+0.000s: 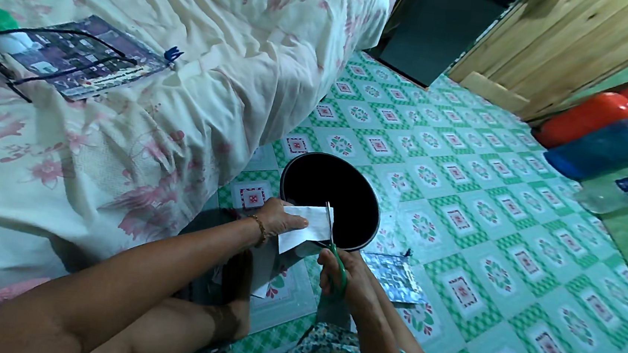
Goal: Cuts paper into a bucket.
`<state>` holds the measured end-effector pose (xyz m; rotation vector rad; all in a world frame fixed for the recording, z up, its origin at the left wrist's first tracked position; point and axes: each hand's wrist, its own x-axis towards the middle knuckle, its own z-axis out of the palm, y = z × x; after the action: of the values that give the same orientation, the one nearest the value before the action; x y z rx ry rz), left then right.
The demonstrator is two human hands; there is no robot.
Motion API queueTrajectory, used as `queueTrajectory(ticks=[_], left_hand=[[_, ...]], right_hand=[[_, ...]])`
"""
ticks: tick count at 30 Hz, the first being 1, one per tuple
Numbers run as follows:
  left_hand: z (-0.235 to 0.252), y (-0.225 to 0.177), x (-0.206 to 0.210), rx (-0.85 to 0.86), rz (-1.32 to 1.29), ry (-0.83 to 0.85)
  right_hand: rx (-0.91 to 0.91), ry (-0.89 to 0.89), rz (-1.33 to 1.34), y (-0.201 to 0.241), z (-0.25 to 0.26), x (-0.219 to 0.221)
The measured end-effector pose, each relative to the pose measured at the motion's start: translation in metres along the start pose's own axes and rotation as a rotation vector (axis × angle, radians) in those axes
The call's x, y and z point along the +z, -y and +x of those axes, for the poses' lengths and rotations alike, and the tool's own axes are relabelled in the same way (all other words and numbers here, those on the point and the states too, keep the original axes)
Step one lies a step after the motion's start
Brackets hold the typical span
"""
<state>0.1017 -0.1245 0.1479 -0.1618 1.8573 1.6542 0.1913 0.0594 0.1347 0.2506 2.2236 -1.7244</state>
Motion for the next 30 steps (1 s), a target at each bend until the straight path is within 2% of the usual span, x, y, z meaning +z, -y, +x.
queueTrajectory(ticks=[6, 12, 18, 23, 30], left_hand=[[0.003, 0.003, -0.002, 0.003, 0.01, -0.034], [0.008, 0.002, -0.007, 0.017, -0.051, -0.115], [0.004, 0.003, -0.004, 0.028, -0.007, -0.074], [-0.002, -0.001, 0.0, 0.04, 0.013, -0.012], [0.001, 0.002, -0.001, 0.045, -0.037, -0.016]], right_hand=[[0.012, -0.009, 0.094, -0.004, 0.004, 0.001], [0.058, 0.113, -0.122, -0.008, -0.012, -0.005], [0.061, 0.145, -0.161, -0.01, -0.014, -0.003], [0.035, 0.09, -0.173, -0.005, -0.013, 0.001], [-0.008, 0.001, -0.081, -0.011, -0.018, 0.005]])
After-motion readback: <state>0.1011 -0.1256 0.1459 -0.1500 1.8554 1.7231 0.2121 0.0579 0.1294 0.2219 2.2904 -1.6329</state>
